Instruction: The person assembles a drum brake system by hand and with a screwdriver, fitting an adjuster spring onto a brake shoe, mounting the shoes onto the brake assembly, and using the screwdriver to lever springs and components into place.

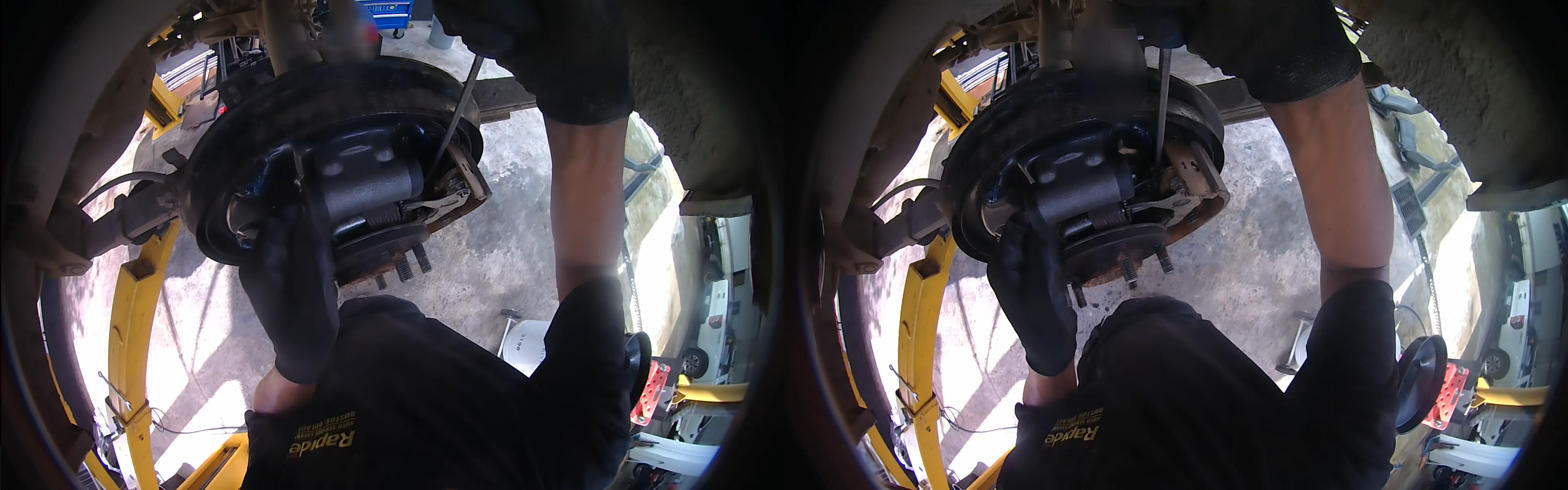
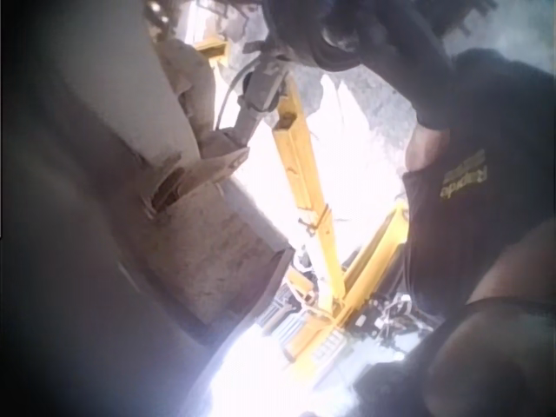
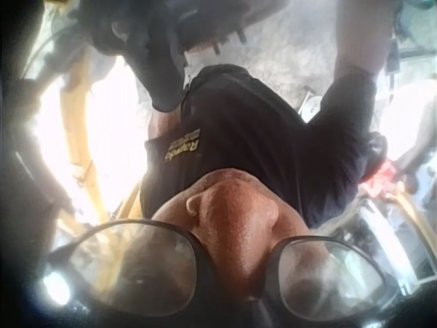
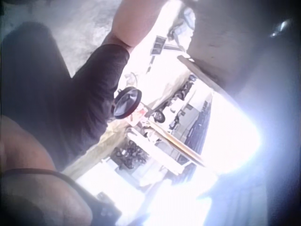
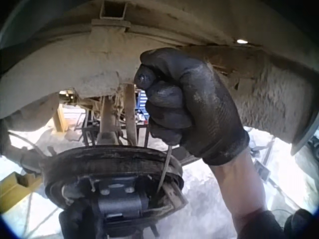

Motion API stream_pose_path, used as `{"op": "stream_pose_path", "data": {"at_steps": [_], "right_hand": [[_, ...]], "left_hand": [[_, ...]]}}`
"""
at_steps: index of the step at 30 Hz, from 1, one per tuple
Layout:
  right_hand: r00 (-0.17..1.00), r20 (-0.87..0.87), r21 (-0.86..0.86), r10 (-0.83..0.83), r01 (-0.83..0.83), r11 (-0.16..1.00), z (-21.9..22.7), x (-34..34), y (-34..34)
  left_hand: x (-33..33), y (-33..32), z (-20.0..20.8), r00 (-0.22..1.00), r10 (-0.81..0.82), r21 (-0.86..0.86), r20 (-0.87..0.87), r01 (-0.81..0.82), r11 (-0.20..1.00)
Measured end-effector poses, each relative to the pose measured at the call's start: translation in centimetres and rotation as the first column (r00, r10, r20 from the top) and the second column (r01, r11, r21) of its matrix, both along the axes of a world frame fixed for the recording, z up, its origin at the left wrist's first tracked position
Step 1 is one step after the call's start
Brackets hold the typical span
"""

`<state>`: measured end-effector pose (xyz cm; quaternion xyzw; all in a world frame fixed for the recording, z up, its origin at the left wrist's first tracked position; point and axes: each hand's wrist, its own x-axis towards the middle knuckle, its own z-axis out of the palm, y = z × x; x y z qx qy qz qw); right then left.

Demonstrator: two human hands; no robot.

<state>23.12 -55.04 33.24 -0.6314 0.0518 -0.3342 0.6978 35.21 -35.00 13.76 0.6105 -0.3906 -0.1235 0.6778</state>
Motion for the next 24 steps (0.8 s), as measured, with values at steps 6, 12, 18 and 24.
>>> {"op": "stream_pose_path", "data": {"at_steps": [6,12,18,24], "right_hand": [[0.989,-0.127,0.052,0.08,-0.074,0.996,0.9,-0.2,-0.3],[0.978,0.049,-0.102,-0.203,0.207,0.973,-0.1,0.5,3.0],[0.945,0.317,-0.195,0.079,-0.017,0.981,0.5,-5.4,2.3],[0.872,0.357,-0.354,-0.336,0.459,0.815,-3.5,-11.5,12.5]], "left_hand": [[-0.2,-0.2,0.4,0.912,0.05,0.037,0.408,-0.071,0.997],[0.1,0.1,0.9,0.994,-0.106,-0.01,0.019,0.106,0.994],[1.7,0.5,0.3,0.85,-0.091,0.053,0.52,0.075,0.996],[1.8,1.8,1.2,0.977,-0.208,0.046,-0.055,0.21,0.977]]}}
